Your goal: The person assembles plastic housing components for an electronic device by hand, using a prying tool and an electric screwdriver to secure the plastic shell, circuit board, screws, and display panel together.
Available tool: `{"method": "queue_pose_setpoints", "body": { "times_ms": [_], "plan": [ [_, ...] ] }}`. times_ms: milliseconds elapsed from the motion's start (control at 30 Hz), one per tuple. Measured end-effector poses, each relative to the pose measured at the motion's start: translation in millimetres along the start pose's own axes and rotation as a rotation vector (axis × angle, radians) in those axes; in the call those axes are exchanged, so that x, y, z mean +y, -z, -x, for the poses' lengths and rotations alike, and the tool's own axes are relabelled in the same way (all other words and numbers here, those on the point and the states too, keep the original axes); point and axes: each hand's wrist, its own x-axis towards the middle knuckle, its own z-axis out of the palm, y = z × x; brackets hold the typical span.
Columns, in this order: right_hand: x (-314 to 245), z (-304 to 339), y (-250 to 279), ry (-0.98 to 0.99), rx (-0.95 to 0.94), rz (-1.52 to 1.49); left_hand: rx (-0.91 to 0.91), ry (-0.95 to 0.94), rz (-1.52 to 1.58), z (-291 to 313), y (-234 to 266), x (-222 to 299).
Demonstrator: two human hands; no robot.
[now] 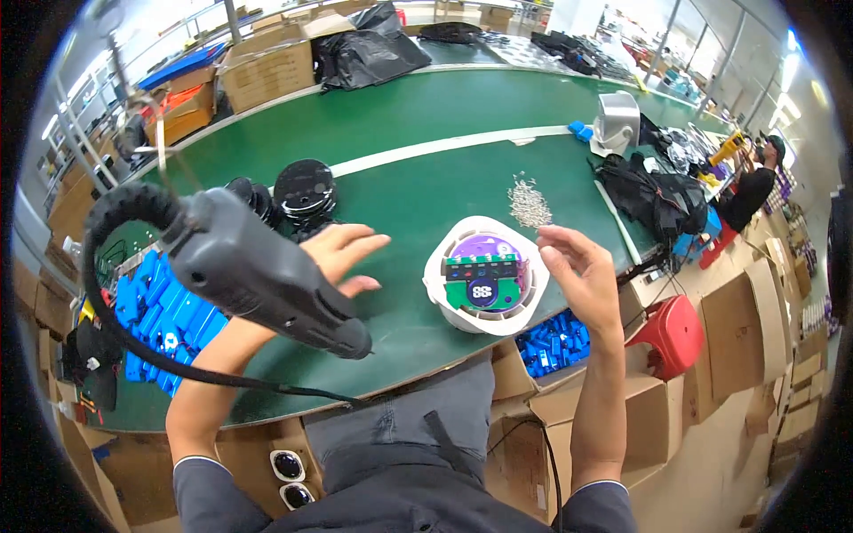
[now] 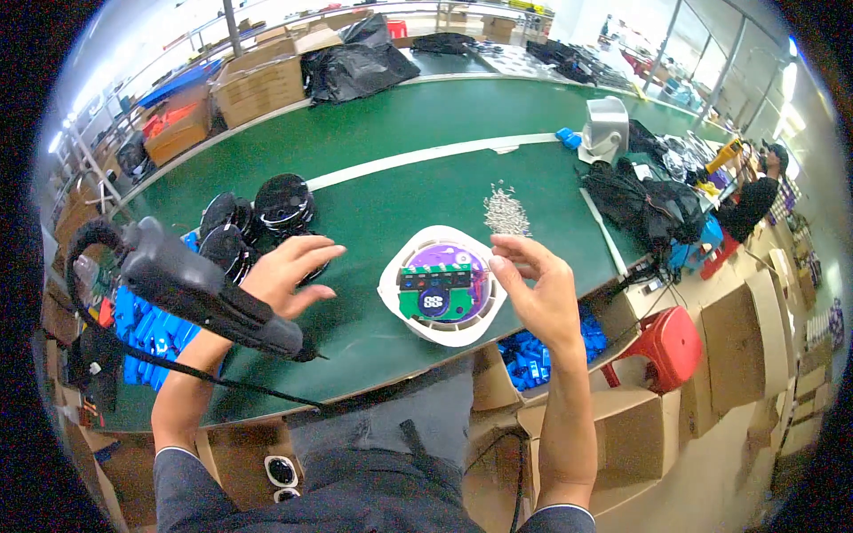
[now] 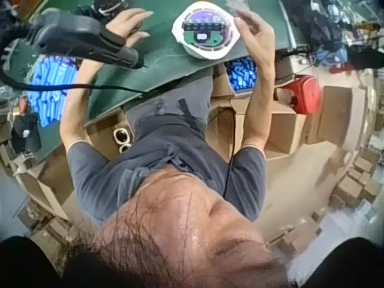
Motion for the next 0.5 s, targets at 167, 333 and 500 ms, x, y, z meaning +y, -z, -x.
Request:
{"method": "queue_pose_setpoints", "body": {
  "times_ms": [167, 333, 500],
  "plan": [
    [29, 24, 17, -0.151, 0.05, -0.012, -0.039, -0.206, 0.138, -51, -20, 25],
    [39, 35, 24, -0.179, 0.128, -0.075, -0.083, -0.332, 0.191, -86, -43, 48],
    [47, 40, 26, -0.21, 0.126, -0.101, -0.166, -0.35, 0.302, -104, -42, 50]
  ]
}}
